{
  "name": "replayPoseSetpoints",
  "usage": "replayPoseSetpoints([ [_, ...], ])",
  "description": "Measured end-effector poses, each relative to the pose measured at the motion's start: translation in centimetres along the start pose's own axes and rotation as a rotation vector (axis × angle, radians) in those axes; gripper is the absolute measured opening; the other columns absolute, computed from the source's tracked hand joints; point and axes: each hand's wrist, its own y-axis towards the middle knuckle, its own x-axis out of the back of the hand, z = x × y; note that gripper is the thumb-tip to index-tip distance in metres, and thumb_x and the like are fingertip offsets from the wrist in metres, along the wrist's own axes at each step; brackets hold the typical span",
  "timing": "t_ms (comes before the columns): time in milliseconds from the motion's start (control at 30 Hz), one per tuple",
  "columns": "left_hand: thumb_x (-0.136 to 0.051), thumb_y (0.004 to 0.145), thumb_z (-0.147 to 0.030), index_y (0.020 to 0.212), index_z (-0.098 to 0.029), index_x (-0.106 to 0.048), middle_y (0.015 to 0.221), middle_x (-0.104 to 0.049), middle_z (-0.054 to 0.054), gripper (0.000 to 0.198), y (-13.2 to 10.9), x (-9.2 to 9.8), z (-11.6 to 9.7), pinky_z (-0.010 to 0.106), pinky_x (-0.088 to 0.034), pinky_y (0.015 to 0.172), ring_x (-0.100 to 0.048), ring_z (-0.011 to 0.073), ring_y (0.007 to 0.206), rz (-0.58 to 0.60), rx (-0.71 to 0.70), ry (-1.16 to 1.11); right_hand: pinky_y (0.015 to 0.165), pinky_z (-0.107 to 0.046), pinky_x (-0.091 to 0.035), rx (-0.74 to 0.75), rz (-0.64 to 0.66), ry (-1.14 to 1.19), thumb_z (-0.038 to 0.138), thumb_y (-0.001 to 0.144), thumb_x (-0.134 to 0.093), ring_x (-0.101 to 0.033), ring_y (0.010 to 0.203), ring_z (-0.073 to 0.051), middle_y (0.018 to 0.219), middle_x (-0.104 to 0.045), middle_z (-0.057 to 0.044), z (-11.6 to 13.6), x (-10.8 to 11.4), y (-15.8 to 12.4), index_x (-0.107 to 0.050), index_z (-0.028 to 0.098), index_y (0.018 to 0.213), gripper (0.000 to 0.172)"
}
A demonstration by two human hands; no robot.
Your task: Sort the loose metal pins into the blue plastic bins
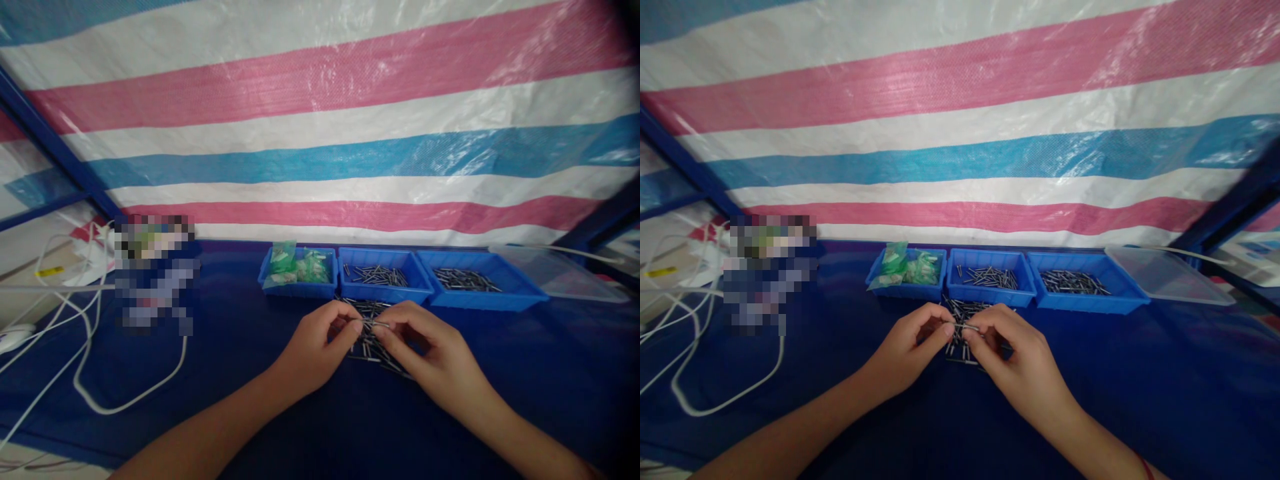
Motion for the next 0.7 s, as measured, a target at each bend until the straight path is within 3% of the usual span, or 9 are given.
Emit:
replayPoseSetpoints([
  [100, -0.048, 0.091, -0.028, 0.099, -0.016, -0.058, 0.090, -0.063, 0.004, 0.018, -0.1, 0.0, 0.1, 0.026, -0.045, 0.074, -0.058, 0.0147, 0.081, 0.020, -0.060, 0.151, 0.063, -0.030, -0.047, 0.048, -0.022, -0.073, 0.032, 0.089, -0.052, -0.057, 0.069, -0.017, 0.077, -0.062, -0.004, 0.0, 1.3, 0.5, -0.062, 0.022, 0.085, 0.015],
  [167, -0.052, 0.090, -0.029, 0.108, -0.016, -0.057, 0.101, -0.063, 0.006, 0.023, -0.3, 0.1, 0.3, 0.032, -0.044, 0.085, -0.057, 0.0185, 0.094, 0.023, -0.128, 0.280, 0.067, -0.031, -0.047, 0.049, -0.133, -0.132, 0.033, 0.088, -0.054, -0.059, 0.075, -0.019, 0.083, -0.064, -0.005, -0.5, 2.9, 1.1, -0.062, 0.023, 0.085, 0.013],
  [300, -0.062, 0.082, -0.043, 0.123, -0.024, -0.053, 0.127, -0.054, 0.008, 0.046, -0.6, 0.1, 0.7, 0.046, -0.034, 0.101, -0.041, 0.0280, 0.121, 0.099, -0.238, 0.517, 0.069, -0.035, -0.045, -0.112, -0.439, -0.351, 0.039, 0.089, -0.051, -0.060, 0.077, -0.024, 0.087, -0.064, -0.007, -2.8, 7.1, 2.3, -0.061, 0.025, 0.090, 0.017],
  [367, -0.063, 0.079, -0.052, 0.129, -0.028, -0.049, 0.138, -0.045, 0.008, 0.057, -0.8, 0.0, 1.0, 0.050, -0.029, 0.104, -0.033, 0.0312, 0.128, 0.149, -0.264, 0.589, 0.065, -0.036, -0.043, -0.168, -0.454, -0.540, 0.040, 0.089, -0.049, -0.058, 0.071, -0.025, 0.082, -0.062, -0.009, -4.1, 8.7, 2.8, -0.061, 0.025, 0.093, 0.020],
  [467, -0.059, 0.080, -0.055, 0.133, -0.031, -0.045, 0.146, -0.035, 0.007, 0.060, -1.0, -0.3, 1.4, 0.054, -0.026, 0.106, -0.027, 0.0330, 0.133, 0.208, -0.274, 0.652, 0.061, -0.035, -0.040, -0.115, -0.372, -0.729, 0.038, 0.089, -0.050, -0.056, 0.067, -0.025, 0.081, -0.061, -0.011, -5.1, 9.5, 3.1, -0.061, 0.023, 0.096, 0.020],
  [533, -0.056, 0.084, -0.051, 0.131, -0.031, -0.047, 0.146, -0.036, 0.006, 0.052, -1.0, -0.4, 1.5, 0.053, -0.028, 0.105, -0.029, 0.0317, 0.132, 0.218, -0.273, 0.674, 0.060, -0.034, -0.041, -0.062, -0.273, -0.699, 0.037, 0.088, -0.052, -0.057, 0.066, -0.023, 0.081, -0.062, -0.010, -4.8, 9.0, 3.0, -0.060, 0.023, 0.097, 0.019],
  [700, -0.052, 0.091, -0.036, 0.118, -0.029, -0.057, 0.135, -0.048, 0.004, 0.029, -0.6, -0.4, 1.3, 0.044, -0.035, 0.101, -0.040, 0.0257, 0.124, 0.181, -0.275, 0.700, 0.059, -0.028, -0.046, 0.092, 0.241, -0.482, 0.039, 0.085, -0.058, -0.059, 0.065, -0.016, 0.082, -0.063, -0.004, -2.0, 5.6, 1.8, -0.061, 0.023, 0.095, 0.019],
])
